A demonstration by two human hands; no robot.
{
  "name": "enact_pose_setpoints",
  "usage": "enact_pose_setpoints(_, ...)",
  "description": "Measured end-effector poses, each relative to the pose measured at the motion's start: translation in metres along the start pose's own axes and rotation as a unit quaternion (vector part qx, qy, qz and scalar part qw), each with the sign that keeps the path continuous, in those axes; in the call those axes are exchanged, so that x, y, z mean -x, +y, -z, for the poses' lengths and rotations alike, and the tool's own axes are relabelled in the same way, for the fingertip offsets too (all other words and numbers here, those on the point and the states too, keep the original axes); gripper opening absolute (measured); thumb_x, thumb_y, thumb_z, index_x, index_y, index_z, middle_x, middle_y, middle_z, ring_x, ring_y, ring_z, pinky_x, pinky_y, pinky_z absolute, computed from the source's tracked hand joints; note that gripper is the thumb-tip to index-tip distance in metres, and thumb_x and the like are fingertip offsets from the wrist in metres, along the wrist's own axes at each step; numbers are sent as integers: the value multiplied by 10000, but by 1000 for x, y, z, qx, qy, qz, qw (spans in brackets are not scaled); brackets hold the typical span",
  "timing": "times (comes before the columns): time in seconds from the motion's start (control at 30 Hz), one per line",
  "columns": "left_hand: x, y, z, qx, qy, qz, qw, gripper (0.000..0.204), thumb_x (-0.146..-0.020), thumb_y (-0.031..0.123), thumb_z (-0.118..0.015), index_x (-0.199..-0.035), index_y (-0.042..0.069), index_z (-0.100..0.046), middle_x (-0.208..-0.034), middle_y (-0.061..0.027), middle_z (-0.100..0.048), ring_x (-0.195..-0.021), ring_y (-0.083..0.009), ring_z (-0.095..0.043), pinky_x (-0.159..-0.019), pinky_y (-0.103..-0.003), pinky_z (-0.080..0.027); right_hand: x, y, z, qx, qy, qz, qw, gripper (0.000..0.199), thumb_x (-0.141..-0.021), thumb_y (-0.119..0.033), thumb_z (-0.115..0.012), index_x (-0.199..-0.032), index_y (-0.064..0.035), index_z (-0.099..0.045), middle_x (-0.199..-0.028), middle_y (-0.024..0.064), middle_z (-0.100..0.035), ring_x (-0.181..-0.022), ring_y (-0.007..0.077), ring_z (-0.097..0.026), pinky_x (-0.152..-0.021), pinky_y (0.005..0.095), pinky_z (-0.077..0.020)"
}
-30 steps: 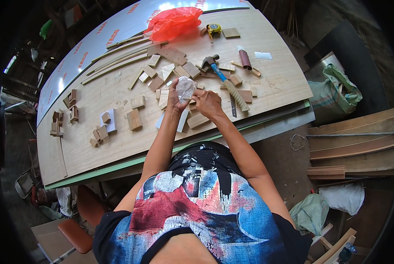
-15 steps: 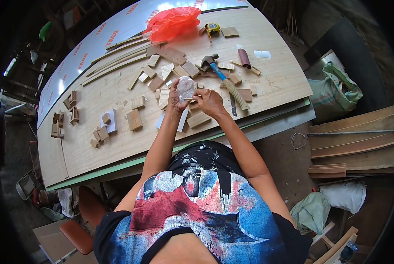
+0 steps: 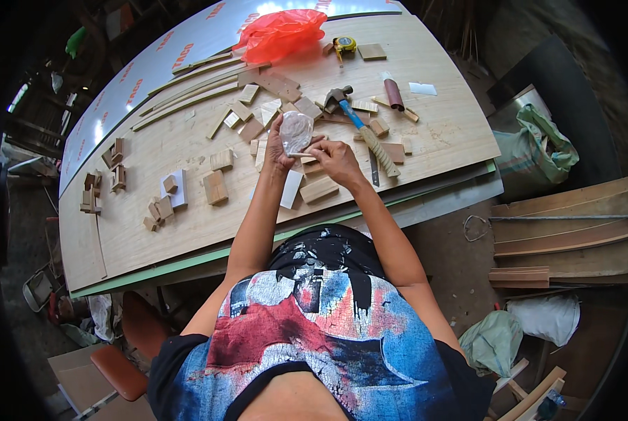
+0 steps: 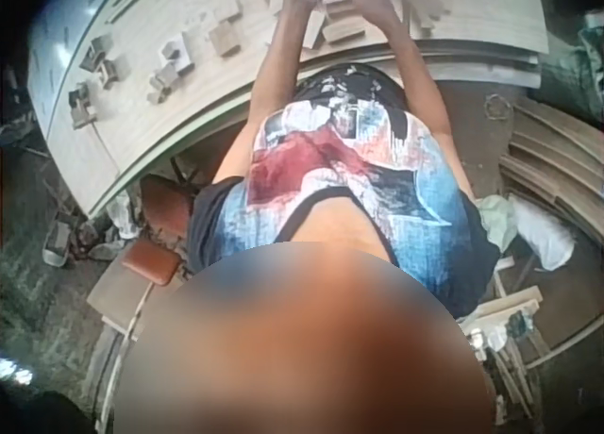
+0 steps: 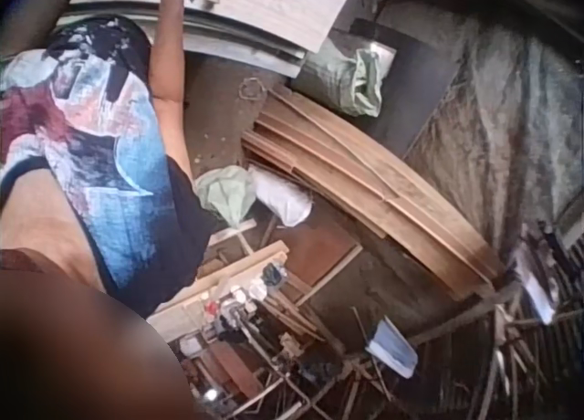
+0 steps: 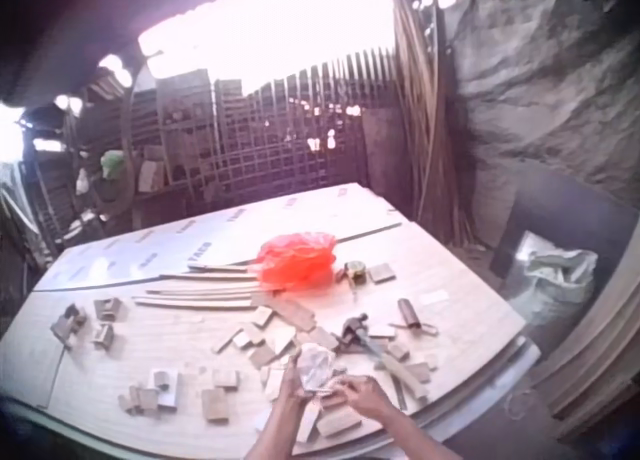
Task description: Assembling small wooden components on a workbench using a hammer and nails.
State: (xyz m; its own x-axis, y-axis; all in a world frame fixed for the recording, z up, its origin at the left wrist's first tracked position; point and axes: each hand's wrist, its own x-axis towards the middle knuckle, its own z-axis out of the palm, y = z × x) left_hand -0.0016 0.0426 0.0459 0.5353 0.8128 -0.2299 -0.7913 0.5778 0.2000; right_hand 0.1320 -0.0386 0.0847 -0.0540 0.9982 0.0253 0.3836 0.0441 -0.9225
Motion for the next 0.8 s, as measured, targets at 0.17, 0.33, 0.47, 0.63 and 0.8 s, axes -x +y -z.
enact_pose_setpoints(0.17, -1, 8, 2, -25, 29, -12, 999, 365, -765, 382, -510, -953, 69, -498, -909, -127, -545, -854, -306, -536, -732, -656, -378, 1, -2, 8, -255, -68, -135, 955, 162, -833, -155, -512, -780, -20, -586, -568, -60, -427, -493, 4, -356, -428, 154, -272)
enact_pose_setpoints(0.33, -1, 14, 8, -32, 37, -18, 999, 446, -753, 356, -509, -1041, 16, -483, -988, -190, -542, -919, -351, -518, -846, -566, -357, -5, 5, 0, -202, 41, -96, 974, 174, -811, -175, -539, -784, -10, -590, -537, -30, -458, -470, 33, -390, -421, 194, -313)
enact_pose_setpoints(0.47, 9, 13, -3, -37, -12, 27, 999, 386, -770, 256, -457, -1074, 19, -452, -1038, -160, -523, -955, -308, -509, -844, -457, -402, -5, 9, -9, -70, 82, -85, 991, 199, -812, -189, -548, -834, 7, -574, -550, -42, -450, -483, 24, -383, -422, 177, -303)
enact_pose_setpoints(0.63, 3, 16, 8, 18, -38, 61, 997, 420, -804, 205, -449, -1151, -14, -359, -1094, -173, -489, -1029, -315, -474, -868, -490, -374, -7, 19, -16, -112, 101, -96, 984, 197, -797, -195, -547, -809, -3, -590, -524, 11, -497, -463, 65, -444, -431, 228, -356)
enact_pose_setpoints(0.8, 1, -5, -5, -85, 2, 1, 996, 512, -754, 351, -585, -1131, 54, -406, -1043, -139, -517, -972, -290, -497, -862, -490, -384, -8, 31, -26, -204, 82, -89, 971, 202, -811, -187, -533, -809, 9, -581, -525, -19, -487, -455, 26, -424, -408, 176, -319)
